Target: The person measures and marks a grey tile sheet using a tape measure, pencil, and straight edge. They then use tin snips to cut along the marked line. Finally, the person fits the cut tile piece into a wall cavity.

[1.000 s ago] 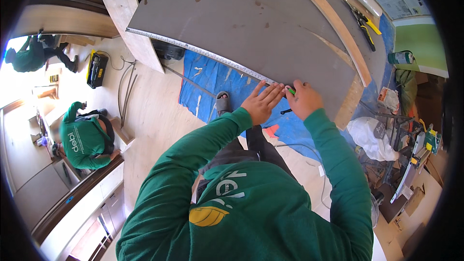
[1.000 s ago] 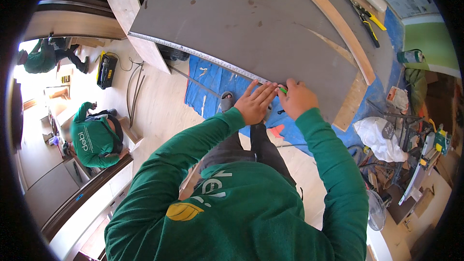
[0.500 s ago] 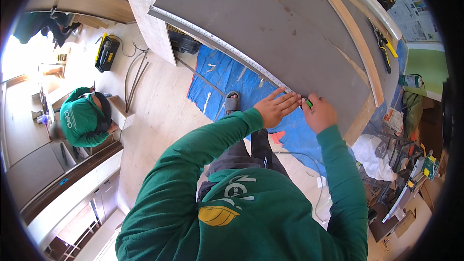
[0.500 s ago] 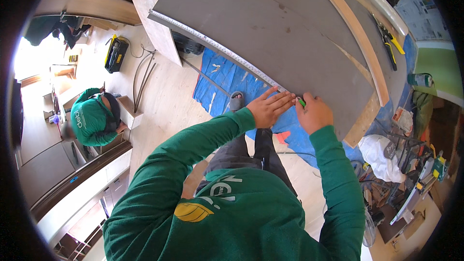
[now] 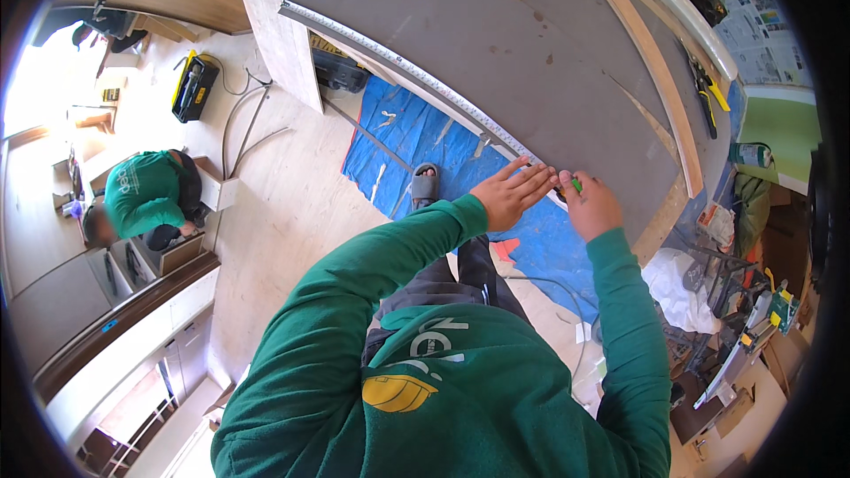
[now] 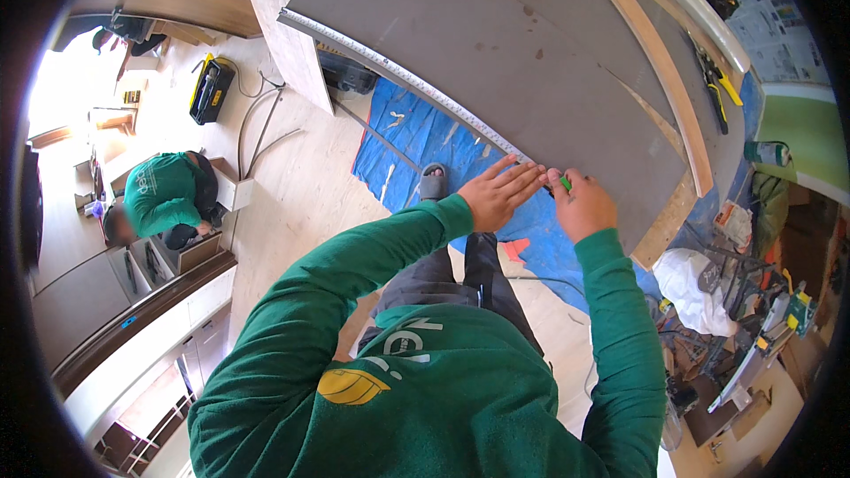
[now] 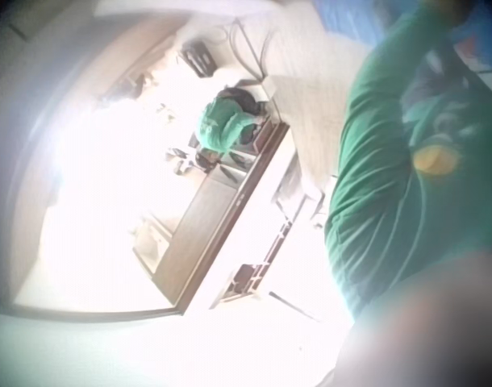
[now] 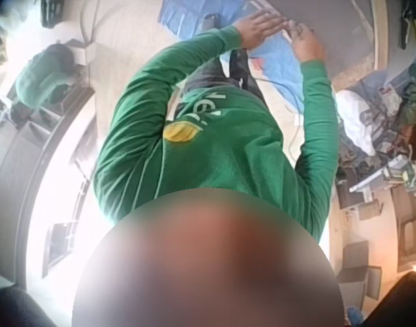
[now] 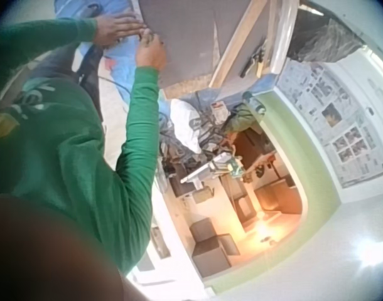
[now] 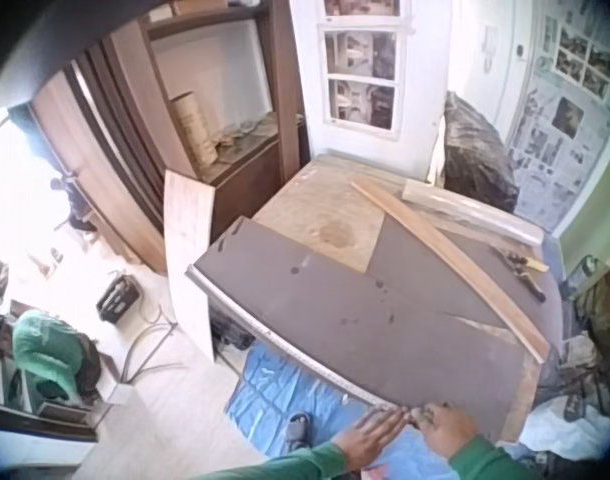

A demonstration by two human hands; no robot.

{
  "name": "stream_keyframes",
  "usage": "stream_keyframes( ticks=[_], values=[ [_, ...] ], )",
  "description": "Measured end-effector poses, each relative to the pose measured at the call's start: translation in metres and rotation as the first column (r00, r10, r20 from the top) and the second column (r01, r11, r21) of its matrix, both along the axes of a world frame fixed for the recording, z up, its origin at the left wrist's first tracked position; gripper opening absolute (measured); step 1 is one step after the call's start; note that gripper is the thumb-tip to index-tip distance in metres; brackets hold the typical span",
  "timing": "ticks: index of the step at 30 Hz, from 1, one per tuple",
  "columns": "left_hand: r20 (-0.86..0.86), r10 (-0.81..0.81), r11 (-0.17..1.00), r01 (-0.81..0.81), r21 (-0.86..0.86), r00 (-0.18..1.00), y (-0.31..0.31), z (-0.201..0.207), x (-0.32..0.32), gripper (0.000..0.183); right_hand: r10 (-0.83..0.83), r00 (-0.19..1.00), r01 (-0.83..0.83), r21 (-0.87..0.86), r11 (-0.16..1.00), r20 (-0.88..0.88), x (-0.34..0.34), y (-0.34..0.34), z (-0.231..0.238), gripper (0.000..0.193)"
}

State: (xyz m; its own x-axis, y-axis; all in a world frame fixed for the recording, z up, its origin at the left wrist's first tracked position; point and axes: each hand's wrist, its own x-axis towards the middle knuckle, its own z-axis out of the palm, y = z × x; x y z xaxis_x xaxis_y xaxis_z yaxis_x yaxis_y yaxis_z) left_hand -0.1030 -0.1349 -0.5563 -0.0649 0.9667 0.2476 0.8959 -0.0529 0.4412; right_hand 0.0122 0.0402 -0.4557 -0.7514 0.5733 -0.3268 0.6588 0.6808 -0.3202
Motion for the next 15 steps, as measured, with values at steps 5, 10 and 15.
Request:
stream_keyframes(
  ticks=[5,10,15],
  values=[
    [-0.076,0.031,0.999,-0.032,-0.017,0.997,0.0012,0.0006,0.0077,0.075,0.022,0.999,-0.022,-0.015,1.000,0.039,0.0000,0.0020,0.0033,0.051],
    [-0.064,0.031,0.999,-0.033,-0.036,0.997,0.0022,0.0003,0.0105,0.077,0.036,0.998,-0.035,-0.015,0.999,0.059,-0.0006,0.0043,0.0029,0.053],
    [-0.045,0.040,0.999,-0.040,-0.008,0.998,0.0023,0.0011,0.0088,0.070,0.059,0.996,-0.059,0.007,0.998,0.071,-0.0009,0.0050,0.0019,0.054]
  ],
)
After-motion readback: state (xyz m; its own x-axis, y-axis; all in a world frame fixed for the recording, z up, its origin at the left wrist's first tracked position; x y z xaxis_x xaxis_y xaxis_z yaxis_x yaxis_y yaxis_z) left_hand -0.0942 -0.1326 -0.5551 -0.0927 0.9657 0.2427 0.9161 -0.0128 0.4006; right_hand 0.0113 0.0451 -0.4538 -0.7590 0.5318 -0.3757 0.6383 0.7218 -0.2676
